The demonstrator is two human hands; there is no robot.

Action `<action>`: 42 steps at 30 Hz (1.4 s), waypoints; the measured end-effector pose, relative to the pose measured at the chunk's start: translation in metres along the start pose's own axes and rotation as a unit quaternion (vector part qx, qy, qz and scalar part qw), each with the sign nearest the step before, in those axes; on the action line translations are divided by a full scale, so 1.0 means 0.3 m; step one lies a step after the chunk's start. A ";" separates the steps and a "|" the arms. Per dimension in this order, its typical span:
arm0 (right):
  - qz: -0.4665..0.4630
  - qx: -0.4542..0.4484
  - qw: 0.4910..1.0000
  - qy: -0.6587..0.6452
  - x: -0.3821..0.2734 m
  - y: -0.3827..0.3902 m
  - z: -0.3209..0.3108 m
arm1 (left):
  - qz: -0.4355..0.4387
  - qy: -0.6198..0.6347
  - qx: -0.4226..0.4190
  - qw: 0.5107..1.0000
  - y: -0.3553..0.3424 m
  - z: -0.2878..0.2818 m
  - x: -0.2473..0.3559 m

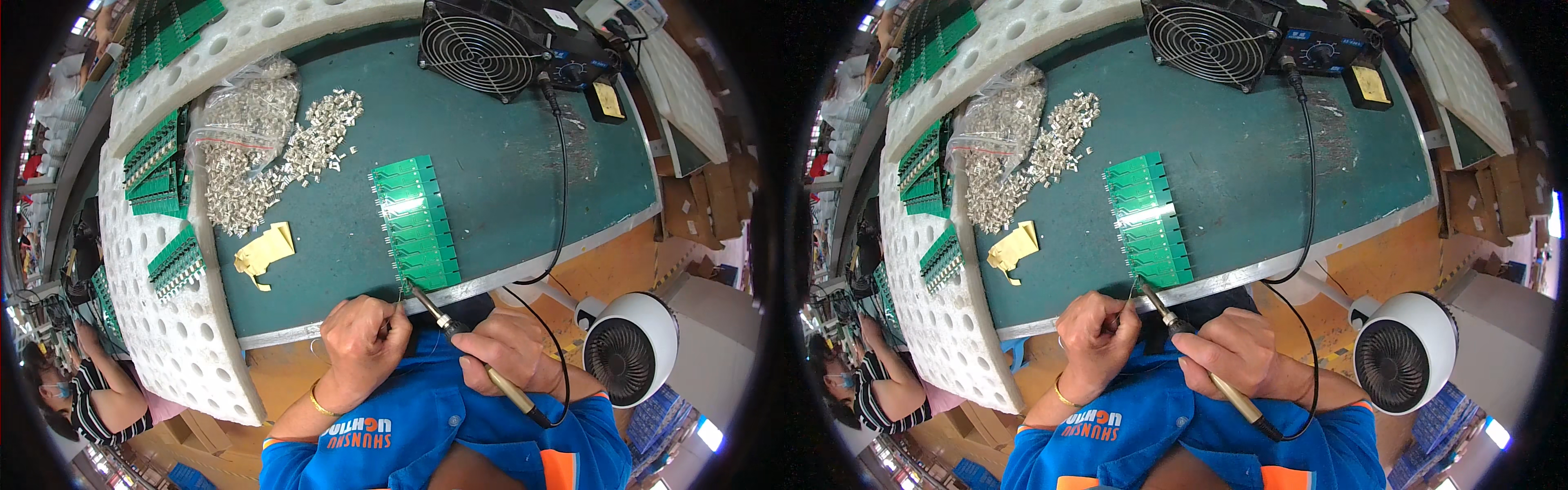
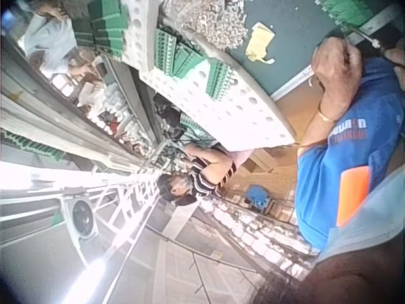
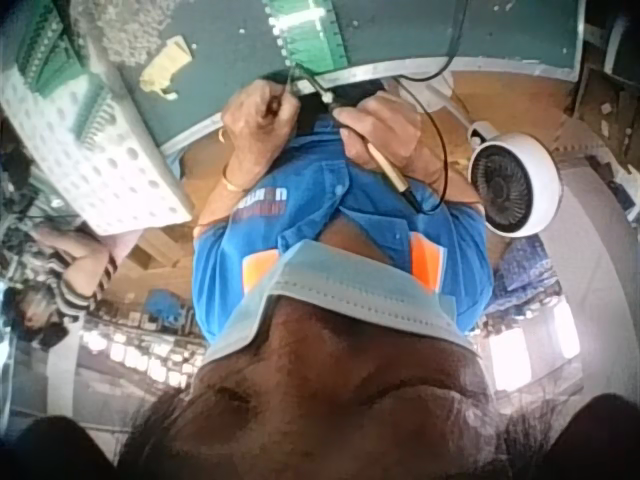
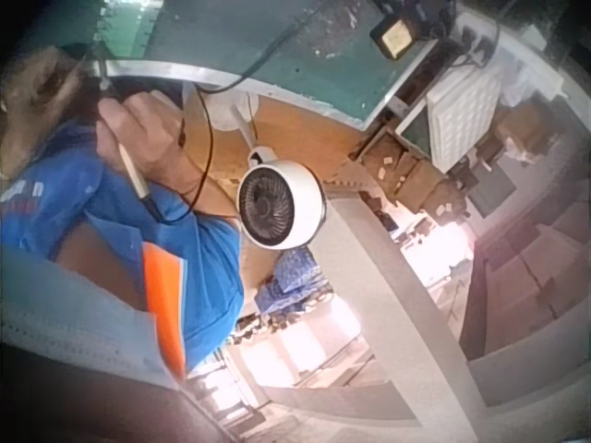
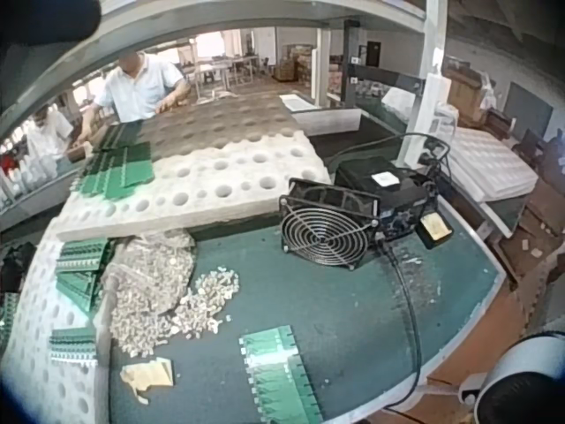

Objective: The person solders components onto a circuit board strip using a soldering iron and solder wire, places the strip onto a foam holder, and solders components onto a new circuit board strip.

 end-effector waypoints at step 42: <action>-0.020 -0.014 1.000 0.014 -0.017 0.005 0.022 | 0.012 0.005 -0.005 1.000 -0.012 0.013 -0.002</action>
Point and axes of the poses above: each hand's wrist, its own y-axis away from the middle knuckle, its own z-axis out of the palm, x = y × z, the point moved 9 cm from there along -y, towards the middle knuckle, and after that the axes turned 9 degrees about x, right-handed, at the moved point
